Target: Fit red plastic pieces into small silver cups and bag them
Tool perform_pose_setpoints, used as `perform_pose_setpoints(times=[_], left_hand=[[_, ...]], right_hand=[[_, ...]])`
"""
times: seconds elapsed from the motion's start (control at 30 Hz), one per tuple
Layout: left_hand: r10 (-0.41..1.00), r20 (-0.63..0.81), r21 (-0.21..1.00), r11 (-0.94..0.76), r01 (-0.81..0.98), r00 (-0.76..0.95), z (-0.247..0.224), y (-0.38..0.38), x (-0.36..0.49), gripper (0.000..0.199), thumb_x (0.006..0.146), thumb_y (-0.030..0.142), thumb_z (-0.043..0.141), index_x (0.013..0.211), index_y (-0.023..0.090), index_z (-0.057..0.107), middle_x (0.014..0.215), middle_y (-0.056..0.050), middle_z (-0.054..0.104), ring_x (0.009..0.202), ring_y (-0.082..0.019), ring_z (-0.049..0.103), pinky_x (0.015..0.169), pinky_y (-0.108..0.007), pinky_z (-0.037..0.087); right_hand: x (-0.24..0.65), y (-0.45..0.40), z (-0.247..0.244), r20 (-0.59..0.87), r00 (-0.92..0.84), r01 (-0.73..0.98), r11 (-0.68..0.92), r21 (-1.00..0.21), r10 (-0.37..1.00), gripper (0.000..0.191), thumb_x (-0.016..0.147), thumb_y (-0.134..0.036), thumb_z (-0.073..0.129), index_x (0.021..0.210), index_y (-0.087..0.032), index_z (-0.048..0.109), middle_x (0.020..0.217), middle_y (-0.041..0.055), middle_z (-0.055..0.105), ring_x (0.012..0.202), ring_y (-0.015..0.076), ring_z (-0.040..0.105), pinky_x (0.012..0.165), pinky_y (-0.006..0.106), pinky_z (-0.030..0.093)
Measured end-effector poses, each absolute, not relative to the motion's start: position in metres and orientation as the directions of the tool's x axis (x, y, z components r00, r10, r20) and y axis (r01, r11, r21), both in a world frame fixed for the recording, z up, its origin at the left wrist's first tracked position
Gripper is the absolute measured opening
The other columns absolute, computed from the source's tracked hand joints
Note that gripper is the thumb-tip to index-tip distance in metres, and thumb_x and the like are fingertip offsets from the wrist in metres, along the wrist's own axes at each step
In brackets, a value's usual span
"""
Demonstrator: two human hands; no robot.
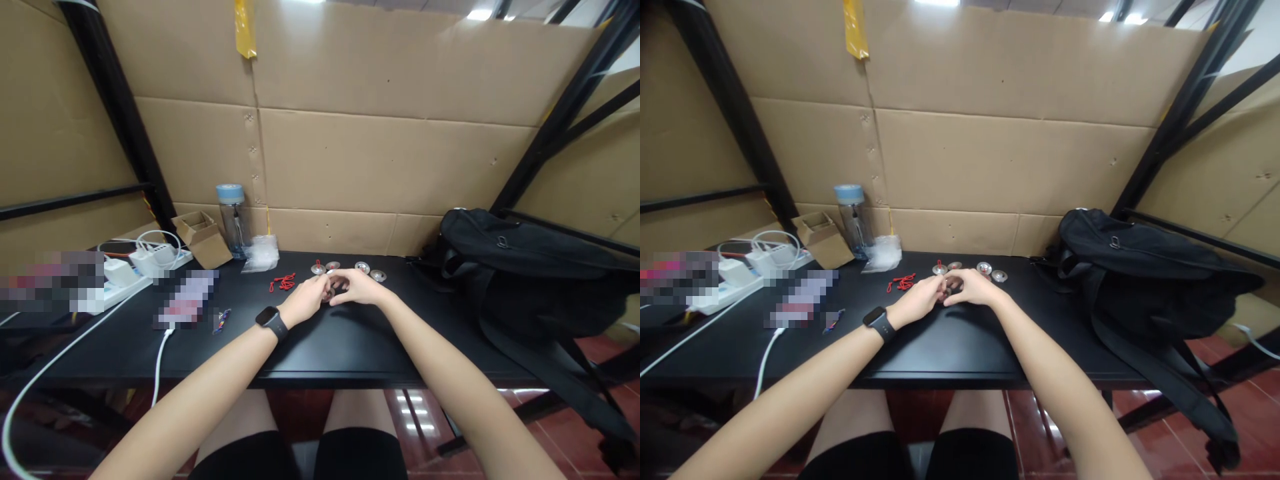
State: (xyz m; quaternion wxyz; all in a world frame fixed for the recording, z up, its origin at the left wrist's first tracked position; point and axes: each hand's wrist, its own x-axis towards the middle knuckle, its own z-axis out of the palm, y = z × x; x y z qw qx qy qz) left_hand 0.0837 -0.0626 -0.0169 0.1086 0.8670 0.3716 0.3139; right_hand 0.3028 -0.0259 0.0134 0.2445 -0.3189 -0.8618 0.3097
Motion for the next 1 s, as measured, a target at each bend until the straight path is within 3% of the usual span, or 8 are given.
perform_pose_setpoints(times=[0.13, 0.3, 0.4, 0.47, 0.57, 0.63, 0.8, 1.0], left_hand=[[0.749, 0.546, 0.576, -0.661, 0.482, 0.375, -0.017, -0.057, 0.083, 0.01, 0.092, 0.013, 0.048, 0.093, 0.023, 0.049, 0.091, -0.003, 0.065, 0.085, -0.019, 0.064, 0.08, -0.032, 0.049], [0.8, 0.562, 0.688, -0.593, 0.417, 0.21, -0.009, -0.051, 0.083, 0.002, 0.094, 0.022, 0.051, 0.095, 0.022, 0.049, 0.089, -0.001, 0.065, 0.079, -0.016, 0.063, 0.075, -0.027, 0.048], [0.767, 0.623, 0.591, -0.589, 0.551, 0.152, -0.002, -0.044, 0.065, 0.004, 0.093, 0.018, 0.048, 0.093, 0.022, 0.05, 0.088, -0.003, 0.065, 0.08, -0.017, 0.063, 0.077, -0.029, 0.048], [0.762, 0.629, 0.486, -0.541, 0.686, 0.154, 0.0, -0.038, 0.044, 0.011, 0.091, 0.014, 0.048, 0.097, 0.022, 0.052, 0.09, -0.004, 0.067, 0.083, -0.019, 0.064, 0.079, -0.031, 0.047], [0.854, 0.47, 0.356, -0.414, 0.838, 0.223, -0.001, -0.033, 0.019, 0.026, 0.084, 0.01, 0.054, 0.106, 0.022, 0.056, 0.087, -0.004, 0.069, 0.083, -0.022, 0.066, 0.078, -0.034, 0.046], [0.876, 0.401, 0.282, -0.395, 0.875, 0.266, -0.005, -0.032, 0.016, 0.027, 0.083, 0.011, 0.055, 0.107, 0.023, 0.06, 0.097, -0.006, 0.071, 0.095, -0.025, 0.066, 0.083, -0.036, 0.046], [0.763, 0.427, 0.158, -0.591, 0.791, 0.485, -0.012, -0.038, 0.056, 0.04, 0.093, 0.016, 0.048, 0.13, 0.028, 0.06, 0.136, -0.008, 0.063, 0.122, -0.027, 0.058, 0.096, -0.042, 0.042], [0.707, 0.394, 0.107, -0.67, 0.734, 0.588, -0.008, -0.037, 0.082, 0.027, 0.094, 0.013, 0.05, 0.097, 0.025, 0.074, 0.104, -0.006, 0.075, 0.098, -0.024, 0.066, 0.09, -0.037, 0.043]], right_hand=[[0.285, -0.03, 0.005, 0.259, -0.568, 0.207, 0.44, -0.874, 0.781, 0.055, 0.067, -0.046, 0.088, 0.11, -0.018, 0.069, 0.102, 0.0079, 0.077, 0.096, 0.0238, 0.074, 0.094, 0.04, 0.058], [0.271, -0.034, 0.007, 0.321, -0.4, 0.077, 0.381, -0.922, 0.858, 0.047, 0.069, -0.039, 0.085, 0.107, -0.019, 0.066, 0.112, 0.0098, 0.075, 0.1, 0.022, 0.074, 0.095, 0.039, 0.059], [0.279, -0.028, 0.013, 0.362, -0.33, 0.134, 0.423, -0.896, 0.872, 0.045, 0.067, -0.032, 0.083, 0.106, -0.019, 0.064, 0.11, 0.0096, 0.076, 0.095, 0.0212, 0.074, 0.09, 0.038, 0.06], [0.298, -0.02, 0.019, 0.424, -0.247, 0.304, 0.485, -0.82, 0.871, 0.038, 0.067, -0.027, 0.079, 0.103, -0.018, 0.066, 0.105, 0.0088, 0.077, 0.095, 0.0215, 0.074, 0.089, 0.036, 0.058], [0.34, -0.003, 0.027, 0.499, -0.122, 0.669, 0.442, -0.597, 0.858, 0.026, 0.071, -0.024, 0.074, 0.096, -0.02, 0.072, 0.095, 0.0063, 0.078, 0.091, 0.0214, 0.073, 0.088, 0.032, 0.055], [0.369, 0.008, 0.027, 0.457, -0.079, 0.791, 0.335, -0.513, 0.886, 0.02, 0.074, -0.026, 0.073, 0.093, -0.019, 0.075, 0.092, 0.0073, 0.079, 0.088, 0.0224, 0.073, 0.084, 0.031, 0.055], [0.407, 0.023, 0.011, 0.321, -0.085, 0.877, 0.224, -0.425, 0.943, 0.018, 0.078, -0.029, 0.076, 0.091, -0.018, 0.081, 0.095, 0.0114, 0.08, 0.093, 0.026, 0.074, 0.083, 0.03, 0.054], [0.405, 0.02, 0.014, 0.236, -0.121, 0.92, 0.199, -0.339, 0.964, 0.036, 0.069, -0.036, 0.086, 0.103, -0.024, 0.081, 0.107, 0.0098, 0.079, 0.1, 0.028, 0.073, 0.087, 0.031, 0.053]])
